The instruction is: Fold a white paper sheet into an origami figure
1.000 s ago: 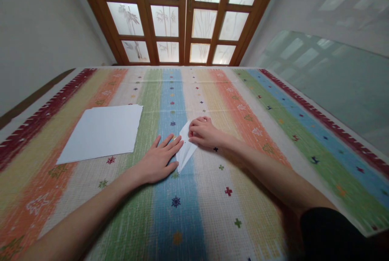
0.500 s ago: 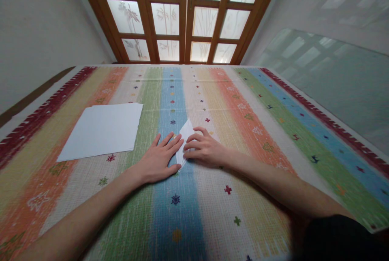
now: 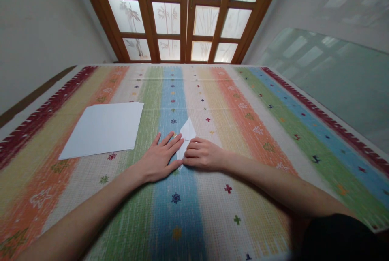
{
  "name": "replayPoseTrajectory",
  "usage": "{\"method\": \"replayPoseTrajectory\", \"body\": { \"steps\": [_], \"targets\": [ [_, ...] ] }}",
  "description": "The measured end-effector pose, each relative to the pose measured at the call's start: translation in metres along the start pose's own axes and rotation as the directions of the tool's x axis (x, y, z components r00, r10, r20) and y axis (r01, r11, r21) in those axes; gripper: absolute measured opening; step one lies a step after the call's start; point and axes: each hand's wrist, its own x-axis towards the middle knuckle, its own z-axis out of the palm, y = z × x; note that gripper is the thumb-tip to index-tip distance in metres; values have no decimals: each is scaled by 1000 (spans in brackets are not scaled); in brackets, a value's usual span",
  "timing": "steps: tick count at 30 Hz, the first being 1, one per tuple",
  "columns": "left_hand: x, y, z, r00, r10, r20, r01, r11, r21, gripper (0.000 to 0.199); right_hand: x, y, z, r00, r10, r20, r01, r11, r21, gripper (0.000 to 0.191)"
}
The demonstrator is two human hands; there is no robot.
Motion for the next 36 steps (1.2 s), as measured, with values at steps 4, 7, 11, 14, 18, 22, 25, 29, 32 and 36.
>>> {"method": "replayPoseTrajectory", "body": {
  "steps": [4, 7, 11, 14, 18, 22, 25, 29, 32, 36],
  "targets": [
    [0, 1, -1, 1000, 5, 11, -5, 1000, 4, 70, -2, 1, 1, 999, -30, -25, 31, 999, 31, 22],
    [1, 2, -5, 999, 2, 38, -2, 1000, -8, 74, -4, 2, 1, 999, -50, -14, 51, 998, 37, 21],
    [0, -1, -10, 997, 42, 62, -40, 998, -44, 79, -5, 1, -2, 998, -39, 40, 38, 999, 35, 21],
    [-5, -7, -10, 995, 101, -6, -101, 991, -87, 71, -4, -4, -4, 997, -5, 73, 3, 1000, 18, 25],
    [-13, -9, -5, 932, 102, -348, -149, 982, -112, 34, -1, -17, -5, 988, 116, 98, -115, 993, -8, 26],
    [-15, -2, 0, 879, 84, -469, -123, 991, -53, 18, 4, -28, -7, 933, 315, 175, -330, 942, 65, 24],
    [-15, 3, 3, 882, 45, -469, -86, 994, -66, 14, 8, -28, -12, 851, 474, 224, -514, 839, 180, 25],
    [-13, 5, 3, 896, -11, -445, -60, 987, -146, 10, 9, -26, -16, 758, 590, 280, -652, 694, 304, 18],
    [-11, 6, 3, 903, -42, -427, -42, 982, -186, 9, 8, -26, -15, 714, 636, 295, -697, 605, 384, 13],
    [-5, 8, 3, 909, -68, -411, -25, 976, -217, 9, 8, -28, -13, 648, 701, 298, -744, 498, 445, 13]
  ]
}}
